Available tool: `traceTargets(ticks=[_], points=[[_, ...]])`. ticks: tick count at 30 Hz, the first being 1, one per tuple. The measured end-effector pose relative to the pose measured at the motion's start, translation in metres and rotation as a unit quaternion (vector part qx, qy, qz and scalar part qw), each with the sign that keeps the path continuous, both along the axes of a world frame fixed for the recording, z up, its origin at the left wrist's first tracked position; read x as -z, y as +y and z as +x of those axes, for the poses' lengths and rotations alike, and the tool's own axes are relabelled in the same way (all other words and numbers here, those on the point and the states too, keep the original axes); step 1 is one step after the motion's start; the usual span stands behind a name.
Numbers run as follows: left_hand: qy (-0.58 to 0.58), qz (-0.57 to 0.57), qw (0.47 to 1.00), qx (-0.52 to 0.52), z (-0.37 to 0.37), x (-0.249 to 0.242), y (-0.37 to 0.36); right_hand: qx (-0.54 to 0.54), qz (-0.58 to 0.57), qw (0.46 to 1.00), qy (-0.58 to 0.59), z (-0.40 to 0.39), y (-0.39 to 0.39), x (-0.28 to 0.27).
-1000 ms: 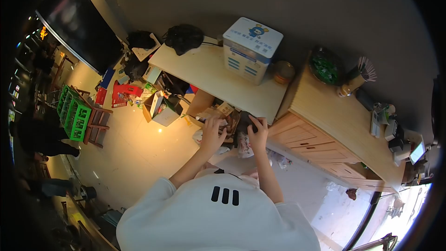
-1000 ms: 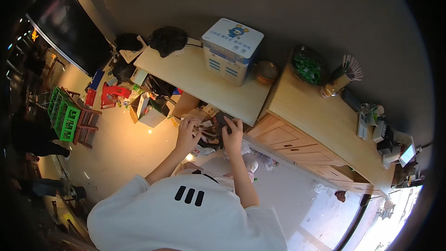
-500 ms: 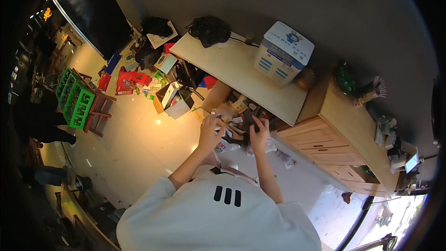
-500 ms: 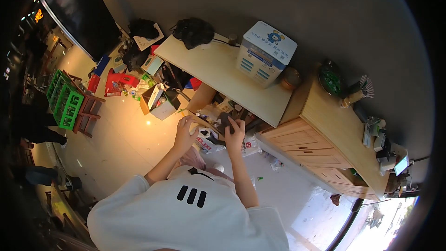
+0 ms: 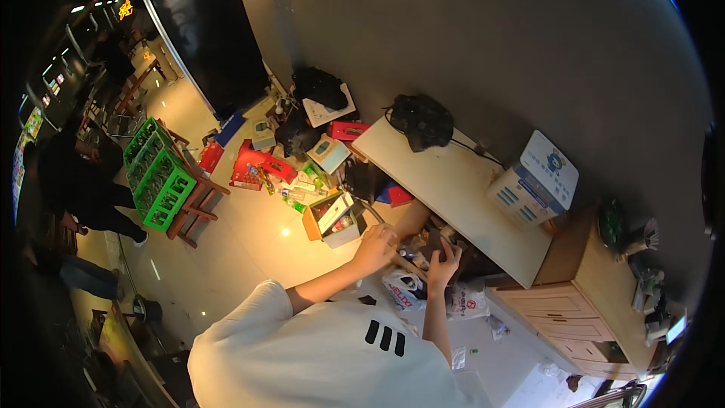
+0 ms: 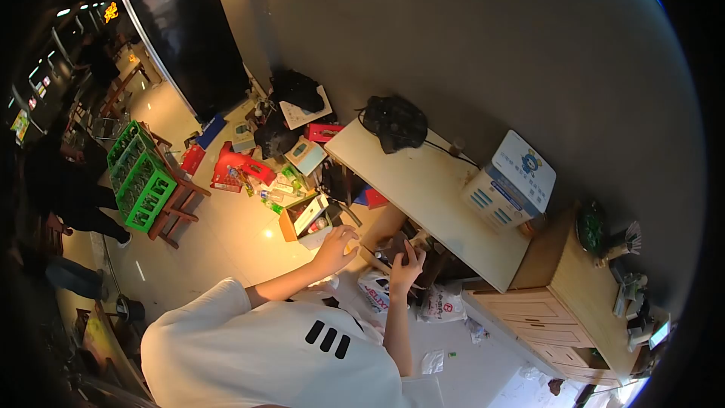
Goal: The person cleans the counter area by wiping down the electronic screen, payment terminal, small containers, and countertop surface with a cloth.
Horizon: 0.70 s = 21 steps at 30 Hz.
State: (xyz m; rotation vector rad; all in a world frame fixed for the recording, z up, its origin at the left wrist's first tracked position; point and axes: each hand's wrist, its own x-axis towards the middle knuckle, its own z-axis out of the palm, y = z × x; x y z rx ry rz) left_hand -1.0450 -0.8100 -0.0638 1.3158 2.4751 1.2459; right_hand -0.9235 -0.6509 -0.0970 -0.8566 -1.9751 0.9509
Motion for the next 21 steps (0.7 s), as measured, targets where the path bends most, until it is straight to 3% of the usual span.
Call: traceTargets(ticks=[9, 14, 21], points=[[0.016, 0.015, 1.0, 0.022, -0.038, 0.012, 0.034, 0.001, 0.051, 0.999, 0.004, -0.02, 0.009, -0.01], [0.003, 0.027, 0.998, 0.048, -0.038, 0.02, 0.06, 0.043, -0.01, 0.999, -0.008, -0.017, 0.025, -0.001], [-0.009, 0.034, 0.997, 0.072, -0.079, 0.028, 0.112, 0.07, 0.002, 0.997, -0.008, -0.049, 0.058, 0.007]])
